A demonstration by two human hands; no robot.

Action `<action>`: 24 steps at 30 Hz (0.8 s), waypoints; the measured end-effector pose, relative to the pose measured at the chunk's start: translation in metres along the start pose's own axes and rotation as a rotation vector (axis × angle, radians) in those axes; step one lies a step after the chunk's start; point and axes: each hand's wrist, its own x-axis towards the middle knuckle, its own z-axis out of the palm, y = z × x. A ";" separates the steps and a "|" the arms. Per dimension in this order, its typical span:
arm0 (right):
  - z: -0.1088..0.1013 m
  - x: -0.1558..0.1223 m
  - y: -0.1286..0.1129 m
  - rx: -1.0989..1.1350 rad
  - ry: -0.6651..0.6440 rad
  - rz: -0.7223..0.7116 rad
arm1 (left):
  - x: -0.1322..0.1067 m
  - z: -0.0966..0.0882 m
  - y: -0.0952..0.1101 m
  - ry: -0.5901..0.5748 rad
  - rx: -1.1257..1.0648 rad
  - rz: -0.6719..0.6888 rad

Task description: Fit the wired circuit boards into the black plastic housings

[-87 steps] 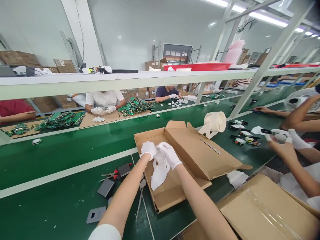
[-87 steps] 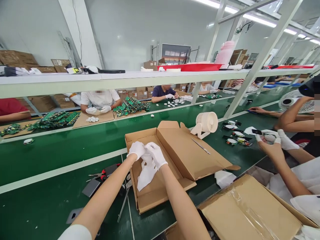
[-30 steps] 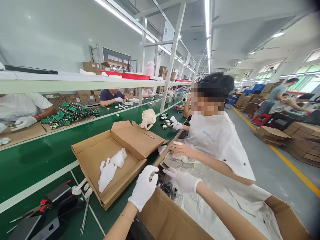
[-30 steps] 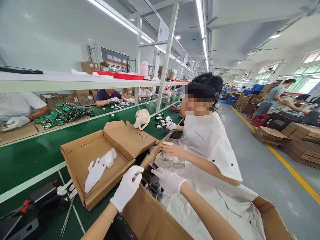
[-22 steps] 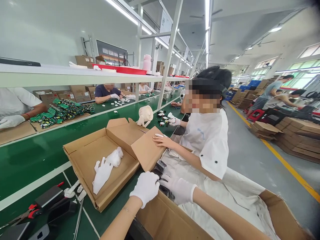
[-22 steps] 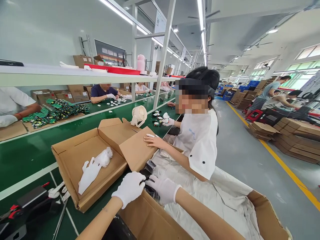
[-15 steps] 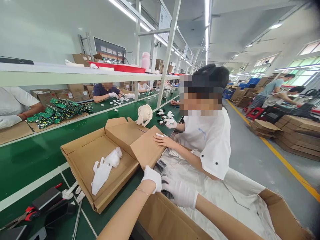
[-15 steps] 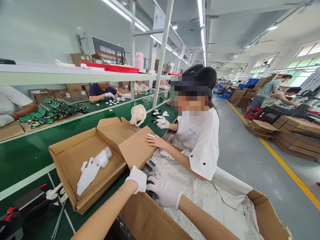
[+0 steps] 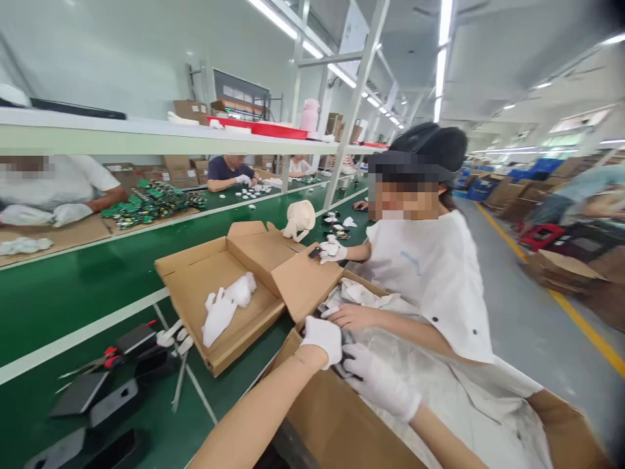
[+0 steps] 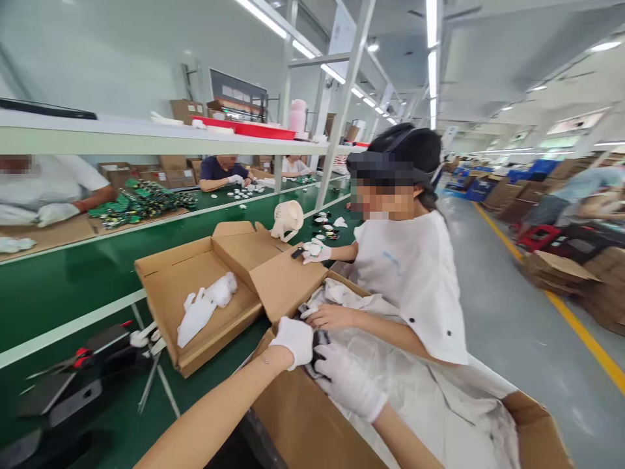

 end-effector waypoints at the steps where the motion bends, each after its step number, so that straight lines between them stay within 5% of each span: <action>1: -0.010 -0.005 -0.003 -0.008 0.040 -0.004 | -0.011 -0.008 0.003 0.053 0.020 -0.009; 5: -0.059 0.004 -0.036 -0.181 0.388 -0.279 | -0.075 -0.043 0.000 0.240 0.068 -0.052; 8: -0.089 0.037 -0.090 -0.218 0.516 -0.520 | -0.142 -0.059 -0.024 0.335 0.114 -0.159; 12: -0.094 0.096 -0.183 -0.154 0.372 -0.732 | -0.244 -0.061 -0.080 0.331 0.126 -0.564; 16: -0.061 0.161 -0.275 0.229 0.168 -0.943 | -0.349 -0.036 -0.142 0.322 0.114 -0.919; 20: -0.025 0.215 -0.356 1.064 -0.149 -0.712 | -0.424 0.008 -0.184 0.245 0.042 -1.213; 24: 0.000 0.256 -0.409 1.346 -0.259 -0.433 | -0.450 0.040 -0.199 0.223 -0.054 -1.199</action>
